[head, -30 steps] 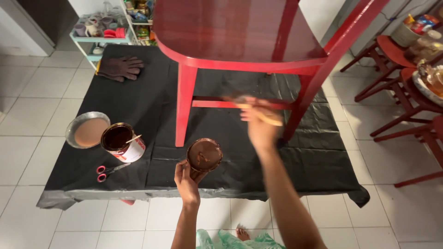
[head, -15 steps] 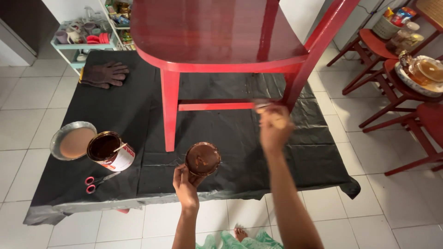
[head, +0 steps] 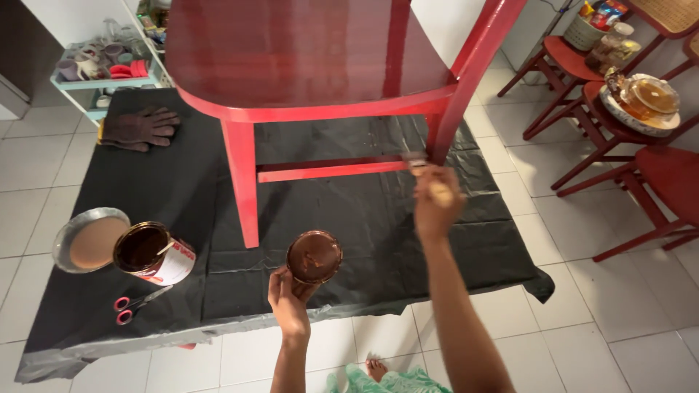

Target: The person paints a red wooden chair with a dark brown finish using a paintbrush. They apply the finish to the legs, seat, backrest, and under-seat frame, repeatedly dipping the brush into a small container to reload the finish.

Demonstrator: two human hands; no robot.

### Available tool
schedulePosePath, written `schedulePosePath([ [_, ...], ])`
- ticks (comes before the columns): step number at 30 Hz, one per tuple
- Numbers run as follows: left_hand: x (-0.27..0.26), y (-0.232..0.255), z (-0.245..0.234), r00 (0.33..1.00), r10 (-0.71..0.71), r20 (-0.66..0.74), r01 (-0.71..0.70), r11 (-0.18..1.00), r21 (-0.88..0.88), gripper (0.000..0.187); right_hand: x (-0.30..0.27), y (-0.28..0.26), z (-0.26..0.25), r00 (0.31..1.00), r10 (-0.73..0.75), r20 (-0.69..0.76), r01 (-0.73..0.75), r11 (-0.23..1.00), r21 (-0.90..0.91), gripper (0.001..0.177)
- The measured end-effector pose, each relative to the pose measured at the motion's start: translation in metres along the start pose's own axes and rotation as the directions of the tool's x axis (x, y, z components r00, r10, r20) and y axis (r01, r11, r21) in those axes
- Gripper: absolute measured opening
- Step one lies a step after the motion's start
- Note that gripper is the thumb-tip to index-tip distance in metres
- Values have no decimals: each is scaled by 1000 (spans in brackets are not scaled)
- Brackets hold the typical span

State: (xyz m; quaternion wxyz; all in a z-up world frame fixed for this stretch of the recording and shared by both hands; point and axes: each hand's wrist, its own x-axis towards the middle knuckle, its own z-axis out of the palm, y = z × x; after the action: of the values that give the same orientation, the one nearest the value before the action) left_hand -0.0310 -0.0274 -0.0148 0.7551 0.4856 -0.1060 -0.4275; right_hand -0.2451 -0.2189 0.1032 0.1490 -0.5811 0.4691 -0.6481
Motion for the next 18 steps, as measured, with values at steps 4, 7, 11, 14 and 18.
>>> schedulePosePath([
  [4, 2, -4, 5, 1000, -14, 3, 14, 1000, -18, 20, -13, -1, 22, 992, 63, 106, -92, 950, 298, 11],
  [7, 0, -4, 8, 1000, -22, 5, 22, 1000, -3, 22, -5, -1, 13, 991, 86, 102, -106, 972, 209, 11],
  [11, -1, -2, 8, 1000, -5, 11, 5, 1000, -3, 22, 6, -2, -3, 998, -58, 7, 58, 993, -100, 13],
  [14, -3, -2, 5, 1000, 1, -10, -1, 1000, -15, 22, -2, -10, 9, 994, -106, -13, 103, 984, -142, 14],
  [18, -3, -1, -4, 1000, 20, -17, -21, 999, -32, 22, -39, -48, 52, 984, -76, 163, 28, 961, 276, 6],
])
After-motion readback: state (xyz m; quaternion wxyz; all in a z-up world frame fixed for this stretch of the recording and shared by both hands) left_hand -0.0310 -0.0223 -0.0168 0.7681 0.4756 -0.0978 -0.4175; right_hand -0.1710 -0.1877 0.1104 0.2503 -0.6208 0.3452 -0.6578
